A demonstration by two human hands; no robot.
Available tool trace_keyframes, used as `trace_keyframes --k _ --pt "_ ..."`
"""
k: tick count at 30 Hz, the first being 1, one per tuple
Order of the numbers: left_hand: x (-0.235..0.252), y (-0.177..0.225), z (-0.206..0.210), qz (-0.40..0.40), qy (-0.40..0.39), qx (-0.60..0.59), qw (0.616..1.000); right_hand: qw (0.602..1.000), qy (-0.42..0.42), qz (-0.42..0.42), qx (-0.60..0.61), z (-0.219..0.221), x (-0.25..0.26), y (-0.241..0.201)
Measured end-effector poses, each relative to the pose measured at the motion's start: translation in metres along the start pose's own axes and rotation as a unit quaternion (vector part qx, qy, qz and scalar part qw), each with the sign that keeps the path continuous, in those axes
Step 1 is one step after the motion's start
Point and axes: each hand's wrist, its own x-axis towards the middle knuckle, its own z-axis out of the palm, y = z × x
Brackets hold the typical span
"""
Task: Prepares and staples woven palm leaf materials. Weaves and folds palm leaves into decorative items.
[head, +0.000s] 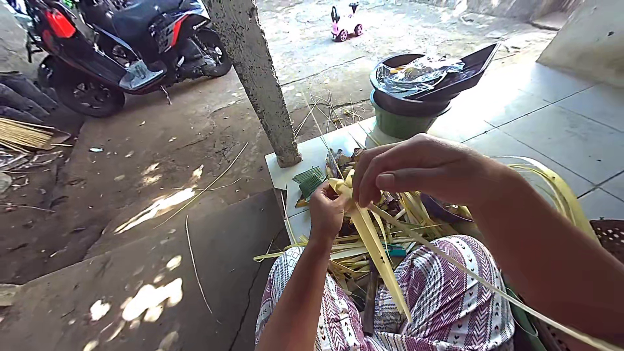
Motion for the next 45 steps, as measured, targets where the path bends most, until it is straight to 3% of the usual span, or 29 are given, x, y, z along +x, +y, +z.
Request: trace_keyframes --k 3,6,10,15,23,31,33,35,39,45 --pt "0.008 0.003 -0.009 0.022 -0.024 0.004 0.999 0.994 0.089 0.064 -0.03 0.006 -0.01 0.004" --pt "0.024 0.014 -0.024 0.098 -0.018 0.045 0.994 0.98 0.136 0.141 -0.037 0.014 -0.027 0.008" --pt "0.046 0.037 -0.037 0.184 0.032 0.078 0.979 0.959 0.117 0.224 -0.127 0.013 -0.045 0.029" --pt "0.047 0.063 -0.037 0.223 0.059 0.129 0.964 0.933 0.104 0.284 -0.194 0.012 -0.045 0.032" --pt "0.024 0.058 -0.021 0.169 -0.021 0.131 0.977 0.939 0.301 0.093 -0.135 0.009 -0.013 0.002" --pt "0.007 0.04 -0.012 0.105 -0.044 0.12 0.986 0.843 0.384 -0.086 -0.368 0.014 0.006 -0.009" --pt "0.006 0.037 -0.011 0.094 -0.043 0.116 0.988 0.839 0.38 -0.091 -0.38 0.015 0.009 -0.009" --pt "0.005 0.034 -0.012 0.089 -0.039 0.112 0.989 0.866 0.359 -0.052 -0.345 0.014 0.006 -0.013" --pt "0.012 0.021 -0.021 0.087 -0.008 0.143 0.986 0.938 0.185 0.128 -0.263 -0.006 -0.014 -0.03" --pt "0.02 0.007 -0.036 0.063 0.035 0.176 0.982 0.935 0.095 0.165 -0.3 -0.038 -0.059 -0.048"
